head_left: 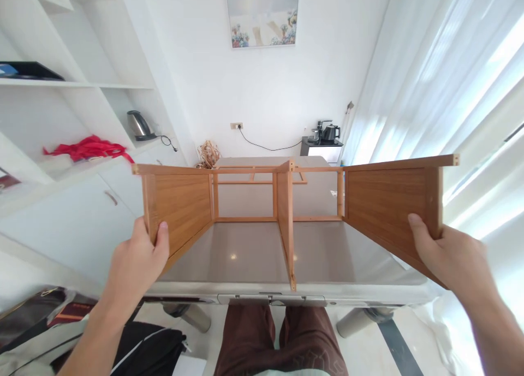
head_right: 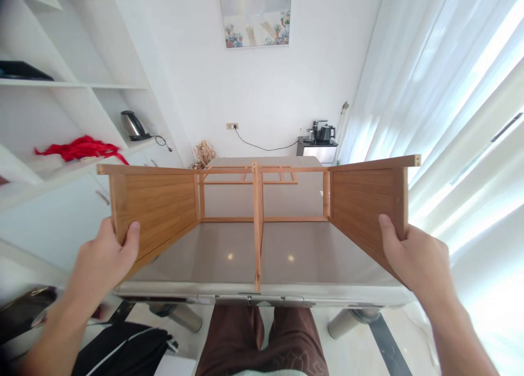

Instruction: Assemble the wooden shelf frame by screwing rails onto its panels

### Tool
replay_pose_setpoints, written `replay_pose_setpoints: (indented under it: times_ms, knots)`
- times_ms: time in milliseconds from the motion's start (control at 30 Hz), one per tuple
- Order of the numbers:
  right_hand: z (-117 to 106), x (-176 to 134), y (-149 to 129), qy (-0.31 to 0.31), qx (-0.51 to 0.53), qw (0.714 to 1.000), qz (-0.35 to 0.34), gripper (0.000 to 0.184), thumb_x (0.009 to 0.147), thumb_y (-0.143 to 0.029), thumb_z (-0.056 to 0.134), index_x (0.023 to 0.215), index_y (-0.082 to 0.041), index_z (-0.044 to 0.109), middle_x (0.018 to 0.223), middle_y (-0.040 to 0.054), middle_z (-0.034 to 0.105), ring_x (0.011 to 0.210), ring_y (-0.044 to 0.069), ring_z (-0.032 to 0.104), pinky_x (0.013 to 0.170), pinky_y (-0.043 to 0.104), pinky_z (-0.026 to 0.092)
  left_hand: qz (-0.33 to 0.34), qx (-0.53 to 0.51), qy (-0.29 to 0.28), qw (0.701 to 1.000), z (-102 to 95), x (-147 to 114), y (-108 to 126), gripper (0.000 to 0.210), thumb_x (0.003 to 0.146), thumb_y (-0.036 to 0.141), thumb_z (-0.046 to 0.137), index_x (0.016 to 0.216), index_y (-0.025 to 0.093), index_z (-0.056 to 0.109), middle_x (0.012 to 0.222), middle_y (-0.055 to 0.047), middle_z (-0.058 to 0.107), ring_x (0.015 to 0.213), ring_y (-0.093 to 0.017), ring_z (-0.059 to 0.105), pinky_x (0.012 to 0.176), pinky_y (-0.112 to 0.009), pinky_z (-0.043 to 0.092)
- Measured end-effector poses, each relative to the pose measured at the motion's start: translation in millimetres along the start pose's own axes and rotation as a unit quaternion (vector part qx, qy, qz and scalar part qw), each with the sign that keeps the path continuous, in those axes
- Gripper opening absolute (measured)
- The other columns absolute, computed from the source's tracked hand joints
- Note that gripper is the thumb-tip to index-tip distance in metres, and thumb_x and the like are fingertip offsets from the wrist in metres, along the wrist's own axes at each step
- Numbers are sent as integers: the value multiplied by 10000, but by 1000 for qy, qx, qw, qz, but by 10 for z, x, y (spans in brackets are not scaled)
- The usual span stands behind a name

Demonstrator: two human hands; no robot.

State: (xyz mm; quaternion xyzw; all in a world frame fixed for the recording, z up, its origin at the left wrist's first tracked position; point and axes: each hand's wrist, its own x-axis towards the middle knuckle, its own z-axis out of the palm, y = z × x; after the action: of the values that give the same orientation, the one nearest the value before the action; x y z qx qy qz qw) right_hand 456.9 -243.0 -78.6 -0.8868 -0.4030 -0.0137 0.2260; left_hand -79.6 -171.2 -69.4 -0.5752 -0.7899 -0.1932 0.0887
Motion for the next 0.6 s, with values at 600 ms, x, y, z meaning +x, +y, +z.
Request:
replay_pose_setpoints:
  times_ms: [600]
  knots:
    - [1076,-222,547,70,60,996,22,499,914,-633,348,540,-310,416,636,119,596,834,432,661,740,509,489,-108,-88,70,988,983,-379,-159,467,930,579,391,1034,151,548,756,-151,667,752,-368,682,649,-428,510]
